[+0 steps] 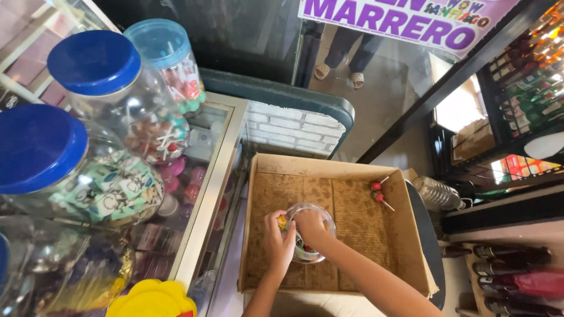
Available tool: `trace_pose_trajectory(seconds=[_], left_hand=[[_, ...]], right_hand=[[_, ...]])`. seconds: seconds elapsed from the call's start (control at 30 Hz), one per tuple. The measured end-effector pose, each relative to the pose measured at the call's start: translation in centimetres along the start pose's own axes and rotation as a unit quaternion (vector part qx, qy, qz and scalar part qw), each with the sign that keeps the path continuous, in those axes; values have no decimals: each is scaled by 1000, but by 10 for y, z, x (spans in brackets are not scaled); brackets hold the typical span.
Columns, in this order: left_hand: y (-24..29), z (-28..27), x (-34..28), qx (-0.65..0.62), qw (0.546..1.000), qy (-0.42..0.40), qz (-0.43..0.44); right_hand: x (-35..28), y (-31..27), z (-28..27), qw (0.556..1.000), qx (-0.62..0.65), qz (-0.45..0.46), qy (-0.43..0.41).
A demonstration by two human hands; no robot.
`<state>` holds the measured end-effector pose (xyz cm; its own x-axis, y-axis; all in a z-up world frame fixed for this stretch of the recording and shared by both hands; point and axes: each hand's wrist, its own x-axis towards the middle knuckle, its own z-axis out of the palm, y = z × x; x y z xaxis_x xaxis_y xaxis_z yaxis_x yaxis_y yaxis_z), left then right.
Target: The recorder is organizing individual lollipops from a large cardboard box into a smaller clear plastic container in a grocery store setting.
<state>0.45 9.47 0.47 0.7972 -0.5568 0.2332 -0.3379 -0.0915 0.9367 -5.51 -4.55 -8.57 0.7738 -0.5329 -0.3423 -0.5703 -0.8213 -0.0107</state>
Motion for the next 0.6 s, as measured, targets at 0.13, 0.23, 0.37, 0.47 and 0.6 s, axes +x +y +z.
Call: trace_pose_trajectory(seconds=[0.13,0.23,0.37,0.47,0.6], left_hand=[[3,-1,1,-27,1000,1,-8],[0,2,-1,-45,999,8,-28],[-13,6,-3,-45,998,37,3],[-14,-3,-1,-51,998,28,-9],[-1,-18,0,-48,999,19,-17]], right_hand=[[-1,0,5,1000,-16,22,-7],[-2,11,9,998,43,34,-22],[13,26,27,993,90,18,-77],[24,36,37,985,132,69,-89],[26,39,38,992,80,46,-91]])
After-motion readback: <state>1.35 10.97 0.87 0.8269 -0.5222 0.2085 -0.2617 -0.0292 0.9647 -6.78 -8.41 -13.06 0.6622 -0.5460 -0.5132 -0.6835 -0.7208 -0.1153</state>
